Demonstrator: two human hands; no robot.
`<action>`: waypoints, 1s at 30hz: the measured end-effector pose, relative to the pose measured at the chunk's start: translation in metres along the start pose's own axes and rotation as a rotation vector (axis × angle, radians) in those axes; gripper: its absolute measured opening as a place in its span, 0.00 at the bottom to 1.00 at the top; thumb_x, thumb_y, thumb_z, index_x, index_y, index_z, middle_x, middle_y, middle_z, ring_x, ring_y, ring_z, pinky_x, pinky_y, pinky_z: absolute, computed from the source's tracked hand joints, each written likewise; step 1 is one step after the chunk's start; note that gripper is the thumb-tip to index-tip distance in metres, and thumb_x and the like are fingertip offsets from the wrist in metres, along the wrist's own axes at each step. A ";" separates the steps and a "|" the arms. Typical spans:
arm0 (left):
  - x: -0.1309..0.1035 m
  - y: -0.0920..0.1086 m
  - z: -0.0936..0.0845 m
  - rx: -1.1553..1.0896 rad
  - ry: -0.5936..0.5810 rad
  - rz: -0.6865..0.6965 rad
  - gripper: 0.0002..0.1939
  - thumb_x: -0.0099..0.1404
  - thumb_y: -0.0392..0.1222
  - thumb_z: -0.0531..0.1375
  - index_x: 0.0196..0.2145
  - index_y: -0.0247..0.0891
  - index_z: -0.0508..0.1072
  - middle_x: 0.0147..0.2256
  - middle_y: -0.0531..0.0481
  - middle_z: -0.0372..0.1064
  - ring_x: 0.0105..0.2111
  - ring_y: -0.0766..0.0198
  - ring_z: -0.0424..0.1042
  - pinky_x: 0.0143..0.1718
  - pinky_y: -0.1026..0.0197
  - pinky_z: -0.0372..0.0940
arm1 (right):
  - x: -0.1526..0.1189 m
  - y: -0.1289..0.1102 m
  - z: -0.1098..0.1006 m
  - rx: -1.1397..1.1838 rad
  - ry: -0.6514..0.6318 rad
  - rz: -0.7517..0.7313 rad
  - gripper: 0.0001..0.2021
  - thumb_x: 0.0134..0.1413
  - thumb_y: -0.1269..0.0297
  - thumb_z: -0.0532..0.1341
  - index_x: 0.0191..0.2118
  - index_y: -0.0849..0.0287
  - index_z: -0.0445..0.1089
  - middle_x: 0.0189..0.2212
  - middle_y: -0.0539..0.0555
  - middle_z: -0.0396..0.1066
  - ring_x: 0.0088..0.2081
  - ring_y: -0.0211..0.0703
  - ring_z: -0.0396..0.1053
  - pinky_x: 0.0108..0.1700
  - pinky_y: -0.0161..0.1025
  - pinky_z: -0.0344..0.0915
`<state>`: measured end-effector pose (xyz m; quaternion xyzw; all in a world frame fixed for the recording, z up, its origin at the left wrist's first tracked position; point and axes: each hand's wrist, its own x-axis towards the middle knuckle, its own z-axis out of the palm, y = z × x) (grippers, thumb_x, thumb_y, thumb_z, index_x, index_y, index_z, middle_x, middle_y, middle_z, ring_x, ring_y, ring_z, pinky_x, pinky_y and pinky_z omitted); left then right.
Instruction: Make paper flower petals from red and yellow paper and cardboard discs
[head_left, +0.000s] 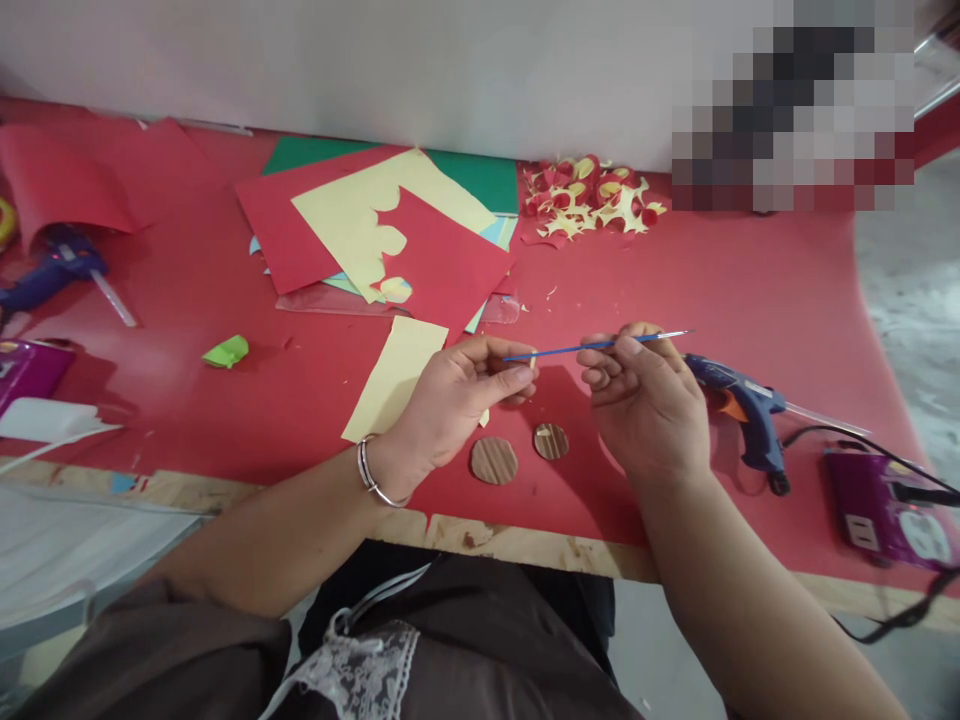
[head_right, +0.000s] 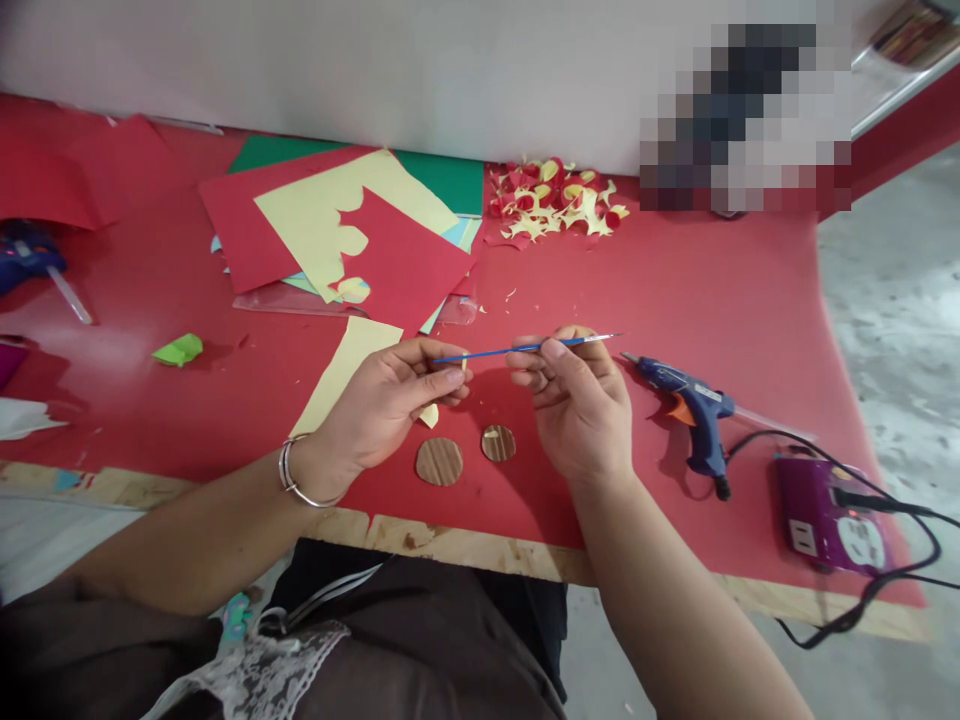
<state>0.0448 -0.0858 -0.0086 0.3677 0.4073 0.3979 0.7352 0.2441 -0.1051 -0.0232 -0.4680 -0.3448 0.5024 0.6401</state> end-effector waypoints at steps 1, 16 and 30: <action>0.000 0.000 0.001 -0.004 -0.003 0.000 0.15 0.58 0.42 0.76 0.40 0.38 0.80 0.32 0.53 0.78 0.33 0.66 0.80 0.35 0.64 0.73 | 0.000 0.001 0.001 0.004 0.001 0.002 0.11 0.59 0.57 0.73 0.40 0.51 0.72 0.36 0.47 0.82 0.36 0.35 0.82 0.37 0.28 0.78; -0.003 0.005 0.002 -0.015 0.031 -0.051 0.25 0.61 0.64 0.72 0.33 0.37 0.75 0.31 0.45 0.83 0.32 0.57 0.84 0.33 0.60 0.76 | -0.004 0.005 0.005 -0.072 -0.009 -0.027 0.14 0.57 0.56 0.74 0.39 0.51 0.69 0.34 0.46 0.82 0.32 0.38 0.82 0.37 0.34 0.79; -0.005 0.012 -0.005 0.113 -0.031 -0.089 0.20 0.56 0.53 0.79 0.31 0.37 0.78 0.31 0.46 0.83 0.32 0.59 0.85 0.30 0.64 0.73 | -0.006 0.005 0.006 -0.045 -0.014 -0.035 0.14 0.54 0.58 0.75 0.39 0.52 0.70 0.32 0.46 0.81 0.30 0.39 0.81 0.35 0.36 0.79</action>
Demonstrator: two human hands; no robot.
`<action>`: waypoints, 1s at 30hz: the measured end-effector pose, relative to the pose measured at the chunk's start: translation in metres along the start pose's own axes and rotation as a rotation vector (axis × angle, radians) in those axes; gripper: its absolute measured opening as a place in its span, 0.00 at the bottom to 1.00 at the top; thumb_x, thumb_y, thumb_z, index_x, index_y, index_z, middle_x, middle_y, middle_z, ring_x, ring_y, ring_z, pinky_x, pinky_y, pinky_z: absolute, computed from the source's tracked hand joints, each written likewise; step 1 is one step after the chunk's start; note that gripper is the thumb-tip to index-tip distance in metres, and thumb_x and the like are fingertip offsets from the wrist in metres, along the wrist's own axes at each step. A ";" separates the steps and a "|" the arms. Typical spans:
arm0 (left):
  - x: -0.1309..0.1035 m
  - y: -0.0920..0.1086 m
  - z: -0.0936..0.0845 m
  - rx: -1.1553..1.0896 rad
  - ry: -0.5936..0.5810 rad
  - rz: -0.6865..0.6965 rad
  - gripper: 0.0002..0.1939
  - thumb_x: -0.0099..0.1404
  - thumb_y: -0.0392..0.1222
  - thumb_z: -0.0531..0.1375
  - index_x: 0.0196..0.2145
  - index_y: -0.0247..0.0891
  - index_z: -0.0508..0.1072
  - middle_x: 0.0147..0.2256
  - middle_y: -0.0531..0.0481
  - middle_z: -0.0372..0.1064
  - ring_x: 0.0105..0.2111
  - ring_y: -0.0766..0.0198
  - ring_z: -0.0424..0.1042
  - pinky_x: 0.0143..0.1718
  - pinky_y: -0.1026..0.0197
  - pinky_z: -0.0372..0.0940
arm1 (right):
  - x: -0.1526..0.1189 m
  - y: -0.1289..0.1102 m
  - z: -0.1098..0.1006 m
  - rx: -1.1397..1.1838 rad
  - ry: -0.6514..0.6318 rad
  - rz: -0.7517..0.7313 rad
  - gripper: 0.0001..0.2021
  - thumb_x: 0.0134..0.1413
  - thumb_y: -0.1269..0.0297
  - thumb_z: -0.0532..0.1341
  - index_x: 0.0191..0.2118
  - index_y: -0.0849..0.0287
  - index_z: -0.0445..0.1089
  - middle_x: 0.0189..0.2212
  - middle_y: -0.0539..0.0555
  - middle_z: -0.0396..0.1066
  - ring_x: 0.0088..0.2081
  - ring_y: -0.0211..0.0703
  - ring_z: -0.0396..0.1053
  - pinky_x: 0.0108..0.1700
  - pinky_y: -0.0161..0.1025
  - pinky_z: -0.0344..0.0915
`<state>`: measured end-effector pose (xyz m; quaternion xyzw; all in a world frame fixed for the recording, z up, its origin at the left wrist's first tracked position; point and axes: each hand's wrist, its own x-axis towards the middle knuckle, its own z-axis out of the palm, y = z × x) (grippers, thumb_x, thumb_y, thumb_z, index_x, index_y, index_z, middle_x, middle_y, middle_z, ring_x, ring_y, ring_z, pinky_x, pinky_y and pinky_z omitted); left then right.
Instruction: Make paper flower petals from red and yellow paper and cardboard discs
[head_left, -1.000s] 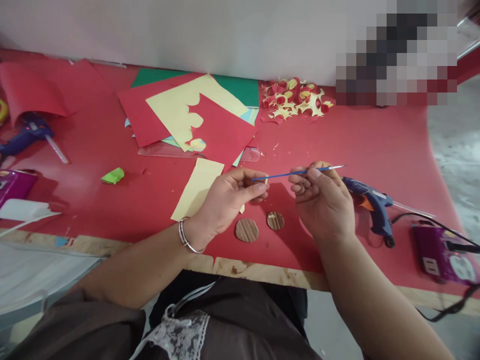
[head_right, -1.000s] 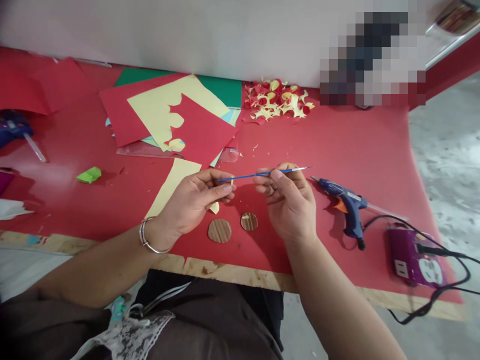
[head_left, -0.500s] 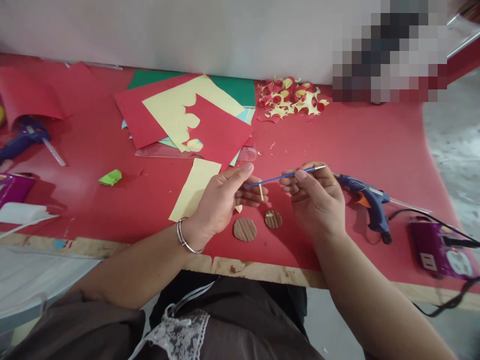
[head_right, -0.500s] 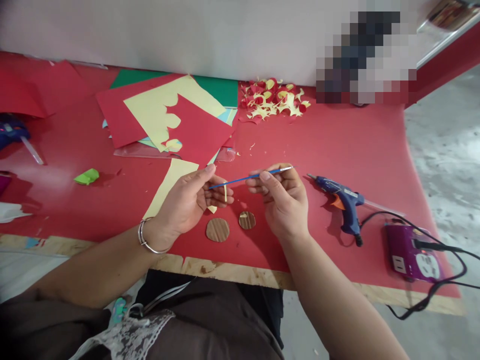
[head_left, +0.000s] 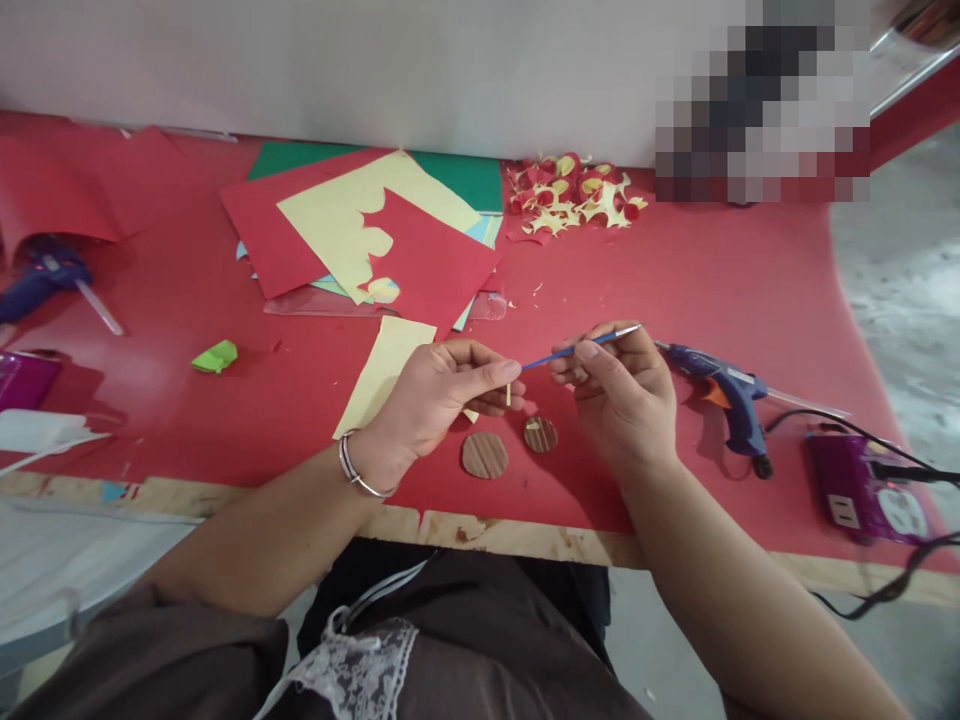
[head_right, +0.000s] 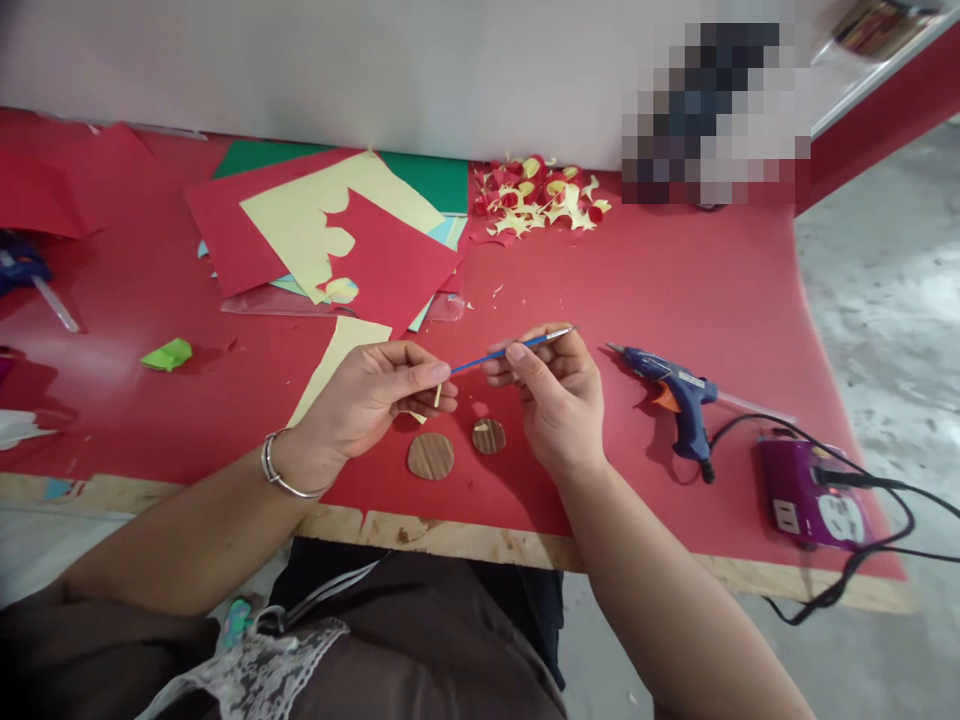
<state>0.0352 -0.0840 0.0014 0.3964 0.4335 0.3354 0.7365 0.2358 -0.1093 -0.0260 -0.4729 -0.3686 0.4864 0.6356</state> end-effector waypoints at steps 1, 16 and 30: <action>0.000 0.001 -0.002 0.026 -0.012 0.007 0.19 0.57 0.53 0.79 0.32 0.37 0.79 0.31 0.45 0.83 0.32 0.58 0.85 0.30 0.65 0.73 | 0.000 0.000 0.000 -0.005 -0.007 -0.005 0.14 0.55 0.58 0.74 0.39 0.52 0.70 0.33 0.47 0.81 0.30 0.39 0.81 0.35 0.36 0.79; 0.000 0.003 -0.003 0.252 -0.081 0.191 0.10 0.66 0.46 0.72 0.41 0.37 0.83 0.30 0.47 0.83 0.35 0.57 0.86 0.25 0.67 0.73 | 0.001 -0.005 -0.002 -0.038 0.009 0.081 0.13 0.52 0.59 0.74 0.38 0.52 0.71 0.25 0.44 0.76 0.21 0.34 0.71 0.22 0.31 0.68; 0.006 0.003 -0.006 0.132 -0.075 0.081 0.14 0.58 0.44 0.78 0.37 0.34 0.83 0.31 0.46 0.83 0.34 0.59 0.85 0.30 0.66 0.76 | -0.002 -0.006 -0.007 -0.153 -0.076 0.050 0.17 0.56 0.51 0.76 0.30 0.56 0.72 0.21 0.46 0.73 0.17 0.32 0.63 0.19 0.31 0.59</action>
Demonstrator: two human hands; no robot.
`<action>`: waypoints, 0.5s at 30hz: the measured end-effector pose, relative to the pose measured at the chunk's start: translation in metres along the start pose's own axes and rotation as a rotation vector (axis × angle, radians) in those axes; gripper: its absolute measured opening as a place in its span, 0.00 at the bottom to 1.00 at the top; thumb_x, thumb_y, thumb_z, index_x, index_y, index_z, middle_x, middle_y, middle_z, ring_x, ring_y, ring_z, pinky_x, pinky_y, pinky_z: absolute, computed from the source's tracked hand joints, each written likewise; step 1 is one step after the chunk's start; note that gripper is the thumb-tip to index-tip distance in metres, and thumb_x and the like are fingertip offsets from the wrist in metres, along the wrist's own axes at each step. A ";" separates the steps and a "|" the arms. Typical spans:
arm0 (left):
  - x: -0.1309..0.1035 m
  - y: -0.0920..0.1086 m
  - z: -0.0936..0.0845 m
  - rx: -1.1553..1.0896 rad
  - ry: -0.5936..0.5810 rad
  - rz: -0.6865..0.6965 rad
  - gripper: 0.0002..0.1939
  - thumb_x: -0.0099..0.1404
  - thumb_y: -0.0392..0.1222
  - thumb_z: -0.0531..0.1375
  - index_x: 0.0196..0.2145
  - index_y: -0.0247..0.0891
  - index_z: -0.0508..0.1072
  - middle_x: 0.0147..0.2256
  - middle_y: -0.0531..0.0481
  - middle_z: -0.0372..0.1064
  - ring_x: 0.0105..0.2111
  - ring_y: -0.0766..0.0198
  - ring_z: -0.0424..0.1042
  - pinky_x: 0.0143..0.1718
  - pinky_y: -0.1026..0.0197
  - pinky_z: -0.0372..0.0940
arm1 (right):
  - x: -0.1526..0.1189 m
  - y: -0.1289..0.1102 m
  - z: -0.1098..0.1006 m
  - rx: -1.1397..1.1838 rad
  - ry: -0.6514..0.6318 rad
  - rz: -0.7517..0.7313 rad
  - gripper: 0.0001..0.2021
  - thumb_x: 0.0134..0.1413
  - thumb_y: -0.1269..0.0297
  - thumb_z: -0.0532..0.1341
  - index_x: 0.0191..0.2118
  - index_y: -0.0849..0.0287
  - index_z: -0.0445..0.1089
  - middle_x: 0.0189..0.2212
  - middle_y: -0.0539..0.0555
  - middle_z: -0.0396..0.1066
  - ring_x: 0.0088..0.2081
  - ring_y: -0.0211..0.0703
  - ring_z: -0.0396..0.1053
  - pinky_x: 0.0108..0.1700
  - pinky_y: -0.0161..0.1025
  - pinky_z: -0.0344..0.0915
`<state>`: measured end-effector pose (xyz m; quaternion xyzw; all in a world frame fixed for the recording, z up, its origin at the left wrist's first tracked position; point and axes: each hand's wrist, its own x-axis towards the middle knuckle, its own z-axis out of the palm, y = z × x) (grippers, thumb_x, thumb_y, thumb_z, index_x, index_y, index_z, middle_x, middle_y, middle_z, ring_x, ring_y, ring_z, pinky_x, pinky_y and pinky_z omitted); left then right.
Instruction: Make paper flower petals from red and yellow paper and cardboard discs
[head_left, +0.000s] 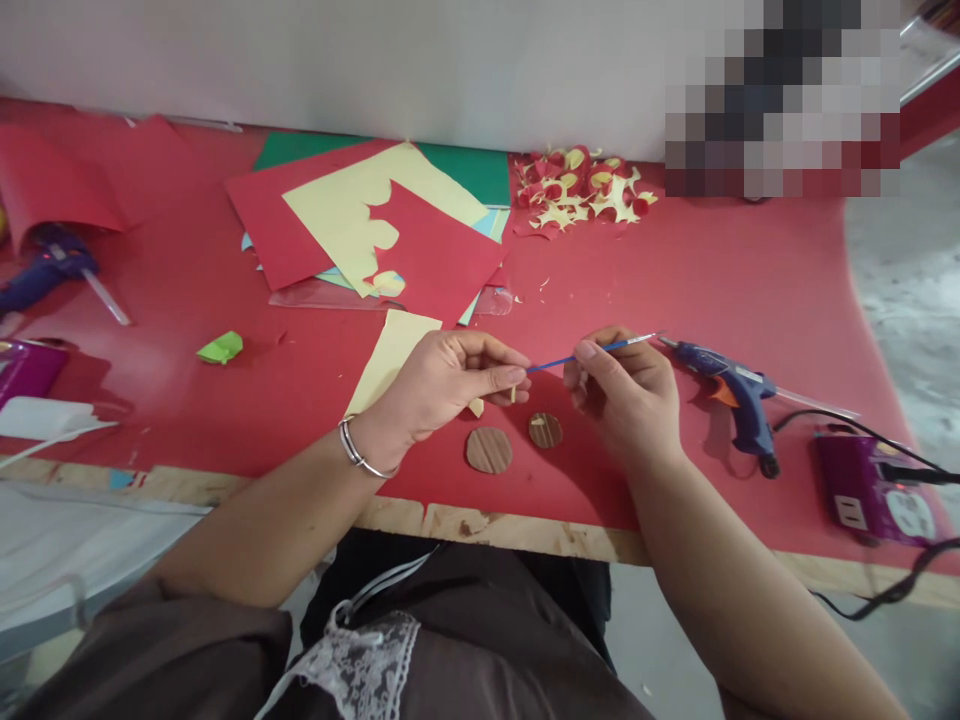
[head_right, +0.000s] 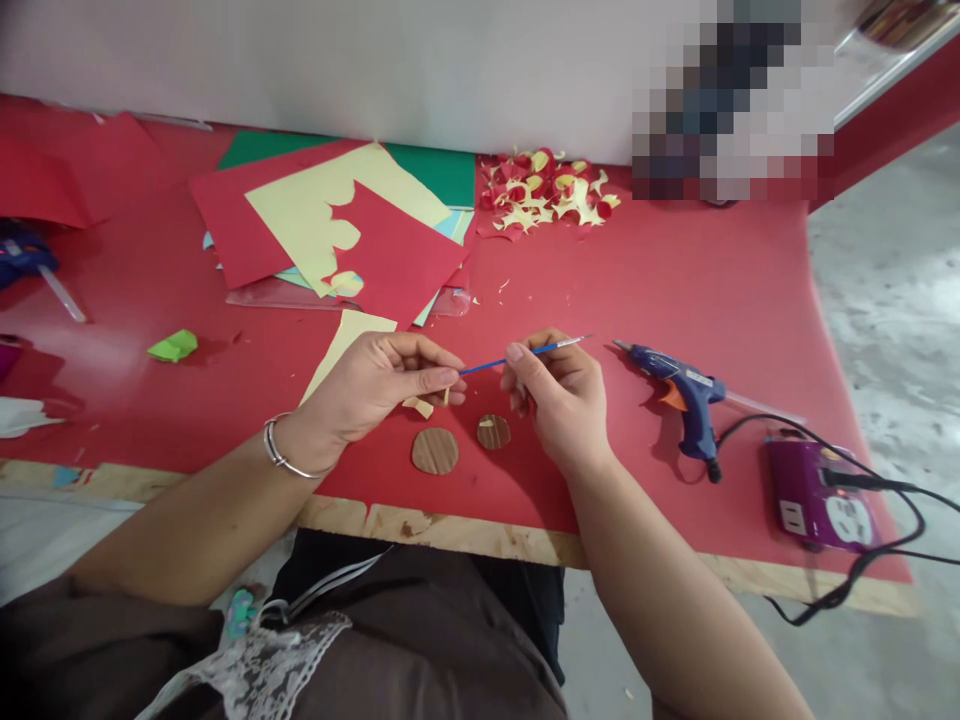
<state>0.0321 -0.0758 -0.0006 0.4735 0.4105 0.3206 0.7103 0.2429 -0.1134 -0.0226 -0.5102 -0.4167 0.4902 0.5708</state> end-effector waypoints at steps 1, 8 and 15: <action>0.000 0.000 0.000 -0.031 0.000 -0.009 0.16 0.56 0.44 0.79 0.37 0.33 0.82 0.31 0.46 0.83 0.34 0.59 0.85 0.32 0.65 0.76 | 0.000 -0.001 -0.001 -0.025 -0.005 -0.001 0.18 0.57 0.51 0.76 0.29 0.56 0.72 0.21 0.47 0.73 0.17 0.32 0.63 0.19 0.31 0.59; 0.003 -0.004 -0.003 -0.104 -0.004 -0.046 0.12 0.56 0.37 0.78 0.36 0.34 0.83 0.30 0.48 0.83 0.33 0.61 0.85 0.36 0.64 0.78 | -0.001 -0.002 -0.004 -0.158 -0.029 -0.041 0.19 0.61 0.51 0.73 0.26 0.58 0.73 0.20 0.49 0.71 0.18 0.33 0.62 0.20 0.33 0.59; 0.005 -0.004 -0.005 -0.111 -0.036 -0.048 0.10 0.59 0.37 0.77 0.37 0.34 0.83 0.32 0.48 0.84 0.34 0.63 0.85 0.38 0.65 0.78 | -0.001 0.001 -0.008 -0.165 -0.043 -0.069 0.17 0.62 0.54 0.72 0.26 0.58 0.73 0.20 0.48 0.70 0.19 0.34 0.63 0.21 0.34 0.58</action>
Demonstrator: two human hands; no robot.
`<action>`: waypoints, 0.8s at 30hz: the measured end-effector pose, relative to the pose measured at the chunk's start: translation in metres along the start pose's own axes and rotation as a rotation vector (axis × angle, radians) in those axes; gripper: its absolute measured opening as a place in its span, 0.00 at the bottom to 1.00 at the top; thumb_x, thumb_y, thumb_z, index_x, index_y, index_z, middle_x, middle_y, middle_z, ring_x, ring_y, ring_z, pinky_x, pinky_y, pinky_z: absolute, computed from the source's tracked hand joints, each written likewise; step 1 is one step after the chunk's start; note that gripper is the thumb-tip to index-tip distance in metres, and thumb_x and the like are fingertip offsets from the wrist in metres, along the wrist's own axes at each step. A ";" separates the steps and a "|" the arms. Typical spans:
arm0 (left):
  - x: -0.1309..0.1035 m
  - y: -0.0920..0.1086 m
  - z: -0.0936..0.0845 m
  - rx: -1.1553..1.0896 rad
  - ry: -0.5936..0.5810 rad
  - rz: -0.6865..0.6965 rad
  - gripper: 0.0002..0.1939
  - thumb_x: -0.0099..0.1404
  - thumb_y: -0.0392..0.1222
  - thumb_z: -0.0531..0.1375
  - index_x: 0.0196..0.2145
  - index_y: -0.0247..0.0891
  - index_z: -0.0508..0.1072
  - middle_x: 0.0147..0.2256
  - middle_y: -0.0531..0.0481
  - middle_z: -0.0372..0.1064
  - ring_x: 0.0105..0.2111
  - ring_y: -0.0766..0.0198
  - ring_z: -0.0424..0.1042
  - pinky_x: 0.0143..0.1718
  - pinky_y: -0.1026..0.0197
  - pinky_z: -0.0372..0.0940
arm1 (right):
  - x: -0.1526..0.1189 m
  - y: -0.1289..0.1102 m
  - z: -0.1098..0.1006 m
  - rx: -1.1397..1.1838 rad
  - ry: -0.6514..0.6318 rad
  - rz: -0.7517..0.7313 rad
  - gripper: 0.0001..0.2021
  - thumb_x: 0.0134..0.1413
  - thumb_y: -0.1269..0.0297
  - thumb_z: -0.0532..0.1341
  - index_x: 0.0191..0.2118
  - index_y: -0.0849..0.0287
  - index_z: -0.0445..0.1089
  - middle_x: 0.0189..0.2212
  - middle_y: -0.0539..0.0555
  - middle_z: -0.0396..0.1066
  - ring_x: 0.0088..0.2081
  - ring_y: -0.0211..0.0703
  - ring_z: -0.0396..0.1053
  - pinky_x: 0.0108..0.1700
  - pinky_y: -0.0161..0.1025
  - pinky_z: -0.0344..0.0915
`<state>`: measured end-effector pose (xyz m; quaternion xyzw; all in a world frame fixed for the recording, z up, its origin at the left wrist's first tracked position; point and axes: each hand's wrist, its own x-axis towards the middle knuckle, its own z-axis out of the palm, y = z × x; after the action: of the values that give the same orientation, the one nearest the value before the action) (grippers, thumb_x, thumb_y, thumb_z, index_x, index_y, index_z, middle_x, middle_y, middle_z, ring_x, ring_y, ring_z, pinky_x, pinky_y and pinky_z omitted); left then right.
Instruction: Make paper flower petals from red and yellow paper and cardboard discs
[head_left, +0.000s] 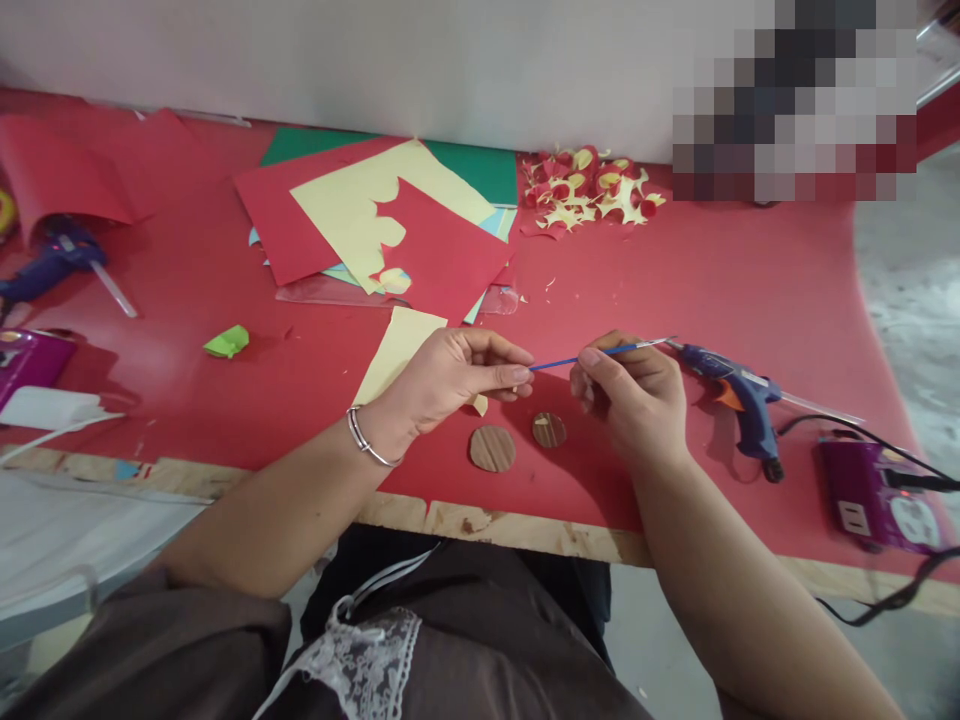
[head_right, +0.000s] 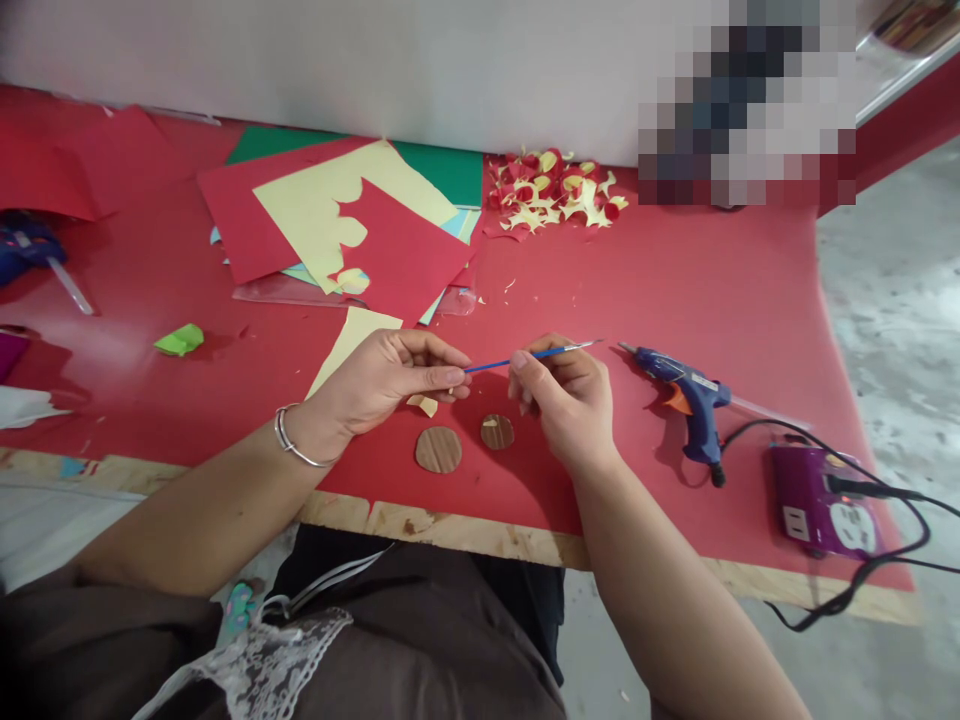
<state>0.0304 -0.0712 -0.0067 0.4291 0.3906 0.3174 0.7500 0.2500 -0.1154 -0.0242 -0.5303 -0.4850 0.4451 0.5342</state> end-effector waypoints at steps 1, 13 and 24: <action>0.000 0.000 0.000 -0.004 -0.009 -0.006 0.10 0.59 0.39 0.77 0.37 0.34 0.83 0.32 0.47 0.84 0.34 0.63 0.85 0.38 0.66 0.78 | 0.000 0.001 0.000 0.001 0.005 -0.002 0.17 0.62 0.55 0.72 0.26 0.58 0.73 0.20 0.48 0.70 0.18 0.34 0.62 0.21 0.34 0.58; -0.007 0.010 0.004 0.074 -0.083 0.019 0.07 0.67 0.38 0.71 0.43 0.34 0.82 0.35 0.46 0.85 0.35 0.64 0.85 0.37 0.68 0.78 | 0.000 0.001 0.000 0.059 0.041 -0.025 0.16 0.62 0.61 0.71 0.24 0.58 0.74 0.20 0.48 0.69 0.18 0.33 0.62 0.20 0.33 0.56; -0.005 0.007 0.004 0.089 -0.042 -0.002 0.13 0.65 0.45 0.74 0.43 0.35 0.81 0.34 0.46 0.84 0.35 0.61 0.85 0.39 0.64 0.79 | -0.001 0.001 -0.003 0.019 0.007 -0.057 0.17 0.63 0.56 0.72 0.26 0.58 0.74 0.20 0.47 0.69 0.18 0.33 0.62 0.20 0.34 0.57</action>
<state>0.0298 -0.0738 0.0024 0.4681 0.3889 0.2900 0.7386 0.2525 -0.1171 -0.0254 -0.5127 -0.4937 0.4327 0.5534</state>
